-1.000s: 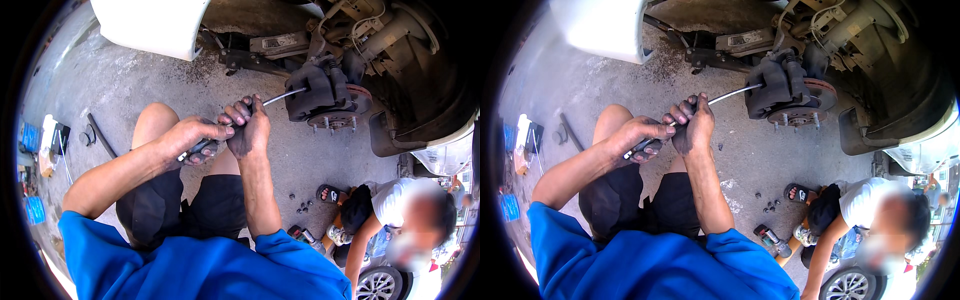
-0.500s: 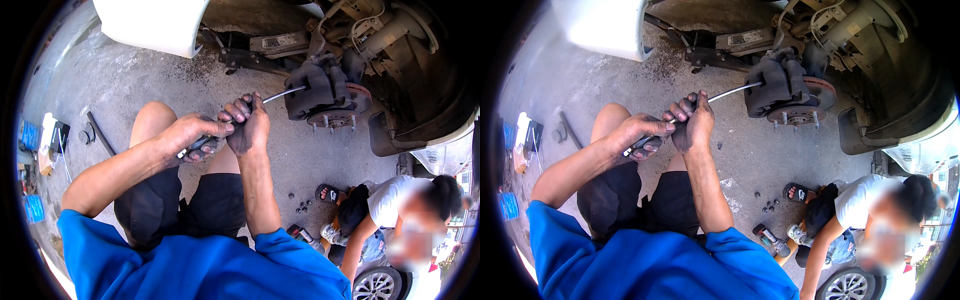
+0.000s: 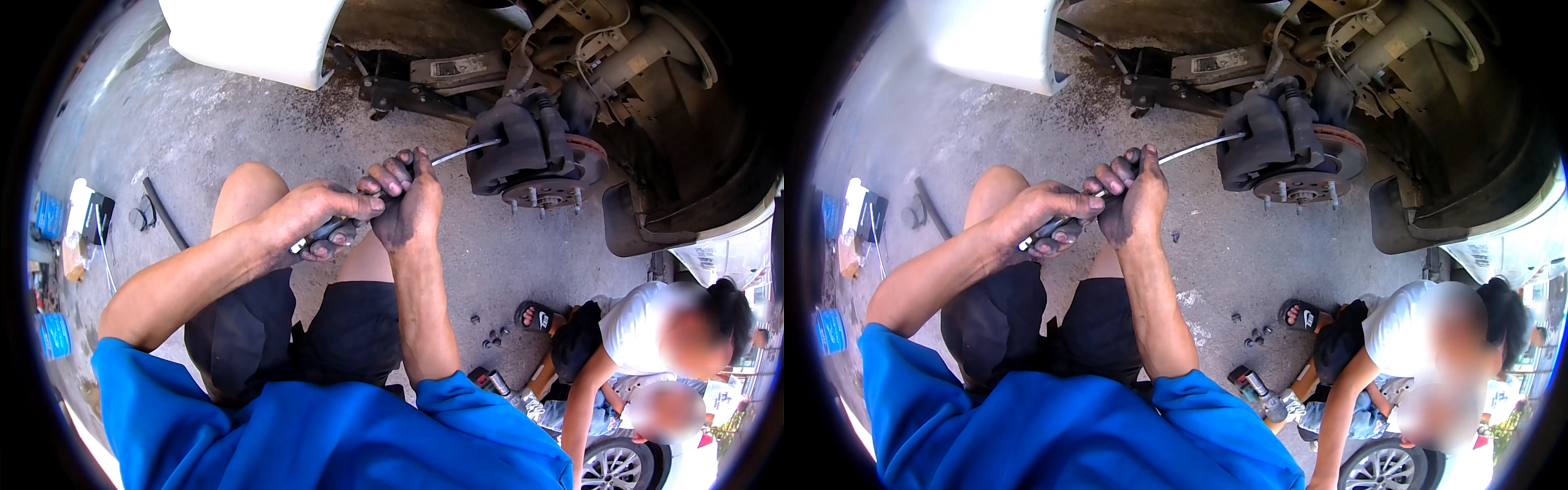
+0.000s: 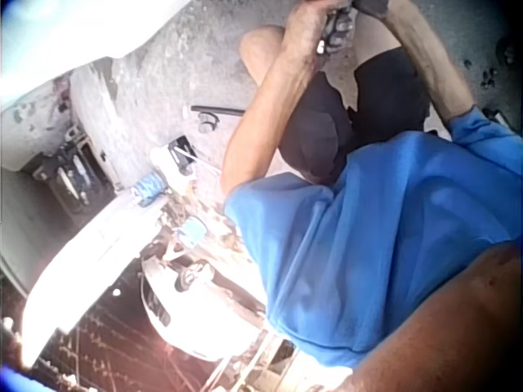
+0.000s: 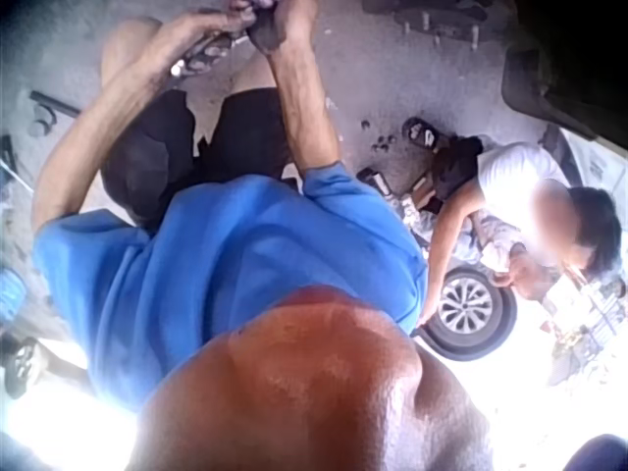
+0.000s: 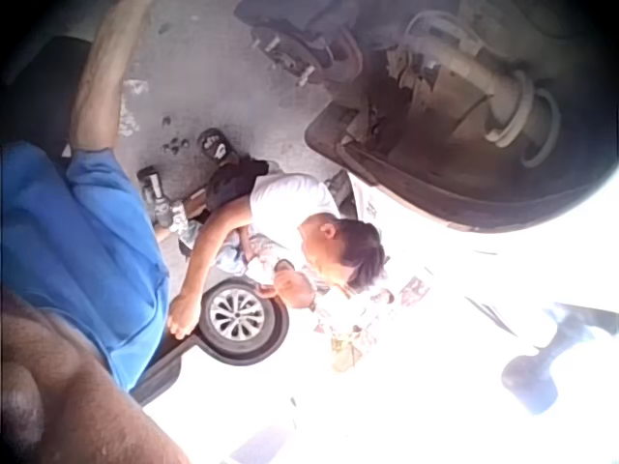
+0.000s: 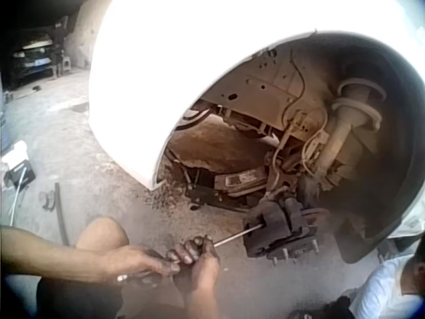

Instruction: The person uses a pry bar to compress a brake piston and then manipulates the brake assembly and bolts using an impact wrench and their hands.

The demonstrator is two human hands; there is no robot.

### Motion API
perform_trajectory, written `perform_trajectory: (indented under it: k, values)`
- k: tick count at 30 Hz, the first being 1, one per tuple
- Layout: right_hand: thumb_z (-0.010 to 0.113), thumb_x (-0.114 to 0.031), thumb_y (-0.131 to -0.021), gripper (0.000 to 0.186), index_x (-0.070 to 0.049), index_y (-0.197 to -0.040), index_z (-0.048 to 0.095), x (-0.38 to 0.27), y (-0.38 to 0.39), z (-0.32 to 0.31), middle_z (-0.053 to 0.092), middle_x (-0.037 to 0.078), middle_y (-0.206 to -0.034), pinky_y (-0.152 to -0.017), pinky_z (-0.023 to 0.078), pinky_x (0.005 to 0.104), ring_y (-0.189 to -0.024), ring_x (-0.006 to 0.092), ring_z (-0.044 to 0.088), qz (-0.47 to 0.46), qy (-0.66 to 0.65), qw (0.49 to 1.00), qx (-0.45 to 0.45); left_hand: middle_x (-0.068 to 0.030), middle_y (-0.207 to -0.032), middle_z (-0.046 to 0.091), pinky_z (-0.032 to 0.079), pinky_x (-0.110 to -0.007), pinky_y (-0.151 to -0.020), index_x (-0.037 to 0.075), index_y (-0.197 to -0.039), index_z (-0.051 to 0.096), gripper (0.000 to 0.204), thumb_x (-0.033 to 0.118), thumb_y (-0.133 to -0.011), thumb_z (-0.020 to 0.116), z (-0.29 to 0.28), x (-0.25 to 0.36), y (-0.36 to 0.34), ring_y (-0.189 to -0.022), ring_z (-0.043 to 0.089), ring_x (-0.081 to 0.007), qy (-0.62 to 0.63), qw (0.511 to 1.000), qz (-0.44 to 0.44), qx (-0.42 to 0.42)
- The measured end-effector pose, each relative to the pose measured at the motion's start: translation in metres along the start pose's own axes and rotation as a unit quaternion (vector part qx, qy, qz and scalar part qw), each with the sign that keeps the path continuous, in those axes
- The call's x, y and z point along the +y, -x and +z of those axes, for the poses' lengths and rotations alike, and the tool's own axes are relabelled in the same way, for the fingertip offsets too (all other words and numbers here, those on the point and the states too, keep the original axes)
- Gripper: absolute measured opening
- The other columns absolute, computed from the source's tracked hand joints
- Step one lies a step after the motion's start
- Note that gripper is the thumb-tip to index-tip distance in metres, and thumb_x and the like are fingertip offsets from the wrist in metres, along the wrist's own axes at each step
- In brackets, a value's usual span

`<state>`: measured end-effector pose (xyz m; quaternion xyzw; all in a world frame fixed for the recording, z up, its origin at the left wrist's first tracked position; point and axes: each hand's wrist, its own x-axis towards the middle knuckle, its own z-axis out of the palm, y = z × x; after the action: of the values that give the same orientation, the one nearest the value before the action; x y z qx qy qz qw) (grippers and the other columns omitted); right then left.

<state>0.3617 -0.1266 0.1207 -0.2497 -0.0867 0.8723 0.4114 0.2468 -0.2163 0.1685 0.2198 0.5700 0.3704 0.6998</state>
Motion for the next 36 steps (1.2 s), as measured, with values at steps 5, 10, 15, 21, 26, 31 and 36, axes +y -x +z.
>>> perform_trajectory:
  k: [5,10,15,21,26,31,36]
  values:
    - [0.034,-0.031,-0.105,0.030,-0.013,-0.082,0.043,0.003,-0.006,0.001,0.026,-0.004,-0.057,-0.057,0.034,0.0294,-0.051,0.0093,0.030,-0.001,-0.013,1.000,-0.006,0.0024,-0.054,0.044,0.025,-0.022,-0.034,0.009,-0.068,0.055,0.036,0.036,-0.087,0.069,-0.007,0.002,-0.005,-0.038,0.038,-0.0057,-0.007,1.000,0.007,-0.003]
    - [0.030,-0.035,-0.106,0.033,-0.013,-0.083,0.041,0.010,-0.017,0.010,0.027,-0.003,-0.059,-0.060,0.037,0.0345,-0.054,0.0122,0.030,-0.033,-0.043,0.999,-0.004,0.0010,-0.056,0.048,0.026,-0.022,-0.035,0.008,-0.069,0.058,0.032,0.033,-0.084,0.071,-0.037,0.027,-0.018,-0.039,0.040,-0.0064,-0.052,0.997,-0.010,-0.051]
    - [0.030,-0.033,-0.106,0.032,-0.012,-0.084,0.041,0.024,-0.027,0.016,0.027,-0.004,-0.059,-0.063,0.037,0.0318,-0.056,0.0112,0.032,-0.048,-0.031,0.998,0.041,0.0022,-0.055,0.046,0.028,-0.021,-0.034,0.007,-0.072,0.057,0.035,0.037,-0.086,0.070,-0.062,0.031,-0.036,-0.041,0.040,-0.0061,-0.120,0.985,-0.007,-0.121]
    - [0.031,-0.037,-0.106,0.034,-0.012,-0.087,0.042,0.067,-0.033,0.030,0.032,-0.002,-0.063,-0.075,0.044,0.0405,-0.063,0.0155,0.039,-0.021,-0.001,1.000,0.006,0.0019,-0.056,0.045,0.029,-0.021,-0.034,0.005,-0.087,0.057,0.032,0.035,-0.088,0.067,-0.115,0.033,-0.016,-0.041,0.042,-0.0059,-0.129,0.983,-0.067,-0.114]
    - [0.034,-0.038,-0.105,0.033,-0.011,-0.089,0.043,0.106,-0.024,0.021,0.035,0.000,-0.064,-0.077,0.044,0.0426,-0.067,0.0188,0.043,0.025,-0.045,0.999,0.012,0.0001,-0.056,0.047,0.029,-0.023,-0.033,0.003,-0.084,0.055,0.036,0.036,-0.087,0.069,-0.141,0.010,0.000,-0.039,0.043,-0.0071,-0.114,0.982,-0.098,-0.110]
    - [0.035,-0.037,-0.105,0.032,-0.012,-0.088,0.043,0.104,-0.028,0.009,0.034,0.000,-0.064,-0.077,0.043,0.0413,-0.066,0.0177,0.041,0.029,-0.046,0.998,0.021,-0.0016,-0.057,0.050,0.032,-0.024,-0.034,0.000,-0.084,0.056,0.037,0.034,-0.086,0.070,-0.143,-0.010,-0.015,-0.040,0.044,-0.0086,-0.123,0.987,-0.062,-0.085]
    - [0.032,-0.035,-0.106,0.031,-0.013,-0.087,0.042,0.086,-0.034,0.000,0.033,-0.001,-0.064,-0.077,0.044,0.0402,-0.064,0.0165,0.039,-0.003,-0.025,0.999,0.021,0.0000,-0.056,0.047,0.031,-0.023,-0.034,0.004,-0.077,0.055,0.034,0.034,-0.088,0.067,-0.119,0.011,-0.027,-0.040,0.043,-0.0073,-0.146,0.979,-0.093,-0.111]
